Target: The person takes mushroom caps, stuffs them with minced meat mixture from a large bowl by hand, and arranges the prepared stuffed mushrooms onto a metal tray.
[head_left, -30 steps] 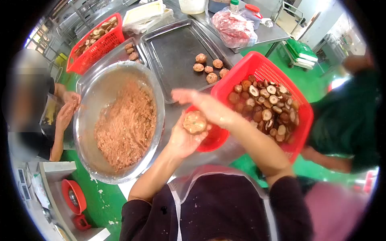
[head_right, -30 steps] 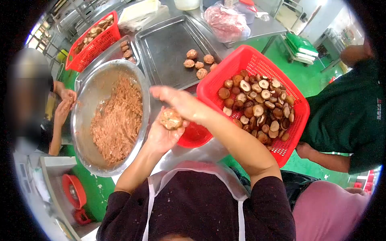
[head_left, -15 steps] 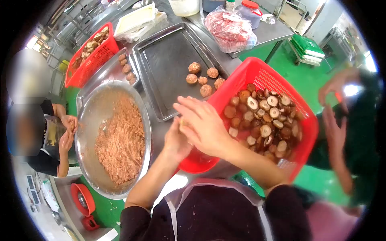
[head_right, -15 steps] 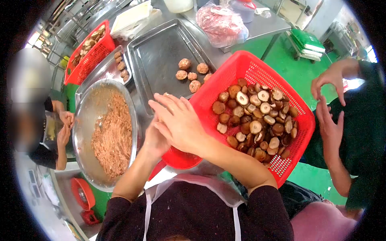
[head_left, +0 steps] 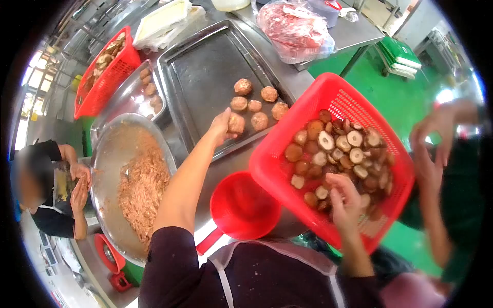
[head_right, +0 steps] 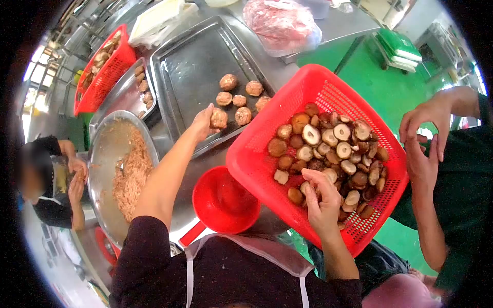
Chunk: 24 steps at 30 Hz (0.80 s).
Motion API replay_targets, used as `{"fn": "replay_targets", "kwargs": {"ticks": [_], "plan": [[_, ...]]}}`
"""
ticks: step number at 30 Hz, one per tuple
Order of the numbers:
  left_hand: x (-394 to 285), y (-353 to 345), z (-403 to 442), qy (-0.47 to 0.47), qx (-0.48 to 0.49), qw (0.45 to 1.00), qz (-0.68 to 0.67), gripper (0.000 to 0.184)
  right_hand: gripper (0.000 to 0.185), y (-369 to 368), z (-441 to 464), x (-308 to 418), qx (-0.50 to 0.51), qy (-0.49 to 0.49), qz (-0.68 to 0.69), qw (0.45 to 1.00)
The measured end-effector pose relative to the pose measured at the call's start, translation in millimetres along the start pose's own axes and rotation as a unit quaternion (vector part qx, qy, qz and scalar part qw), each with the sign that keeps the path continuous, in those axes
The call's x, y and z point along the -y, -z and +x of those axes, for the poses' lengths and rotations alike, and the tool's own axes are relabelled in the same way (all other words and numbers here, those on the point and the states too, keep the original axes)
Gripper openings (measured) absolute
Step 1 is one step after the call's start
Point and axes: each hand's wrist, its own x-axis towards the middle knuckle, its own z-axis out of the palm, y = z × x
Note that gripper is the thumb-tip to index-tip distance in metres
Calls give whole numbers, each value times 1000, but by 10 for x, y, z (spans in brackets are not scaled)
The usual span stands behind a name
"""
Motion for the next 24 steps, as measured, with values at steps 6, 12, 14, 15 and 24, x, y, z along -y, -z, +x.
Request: {"fn": "replay_targets", "kwargs": {"ticks": [6, 12, 14, 15, 24], "plan": [[123, -72, 224, -325, -24, 812, 485, 29, 21, 43, -141, -54, 2, -18, 13, 1000], [196, 121, 258, -199, -85, 924, 315, 33, 19, -20, -188, -126, -9, -9, 54, 998], [274, 241, 364, -188, -68, 933, 300, 39, 19, 13, -283, -45, -19, -18, 51, 998], [307, 312, 331, -175, -100, 939, 277, 37, 20, -6, -332, -53, -5, -20, 41, 999], [-525, 187, -1075, -278, -57, 959, -3, 24, 18, 69, -723, 188, -11, 44, -17, 999]]}}
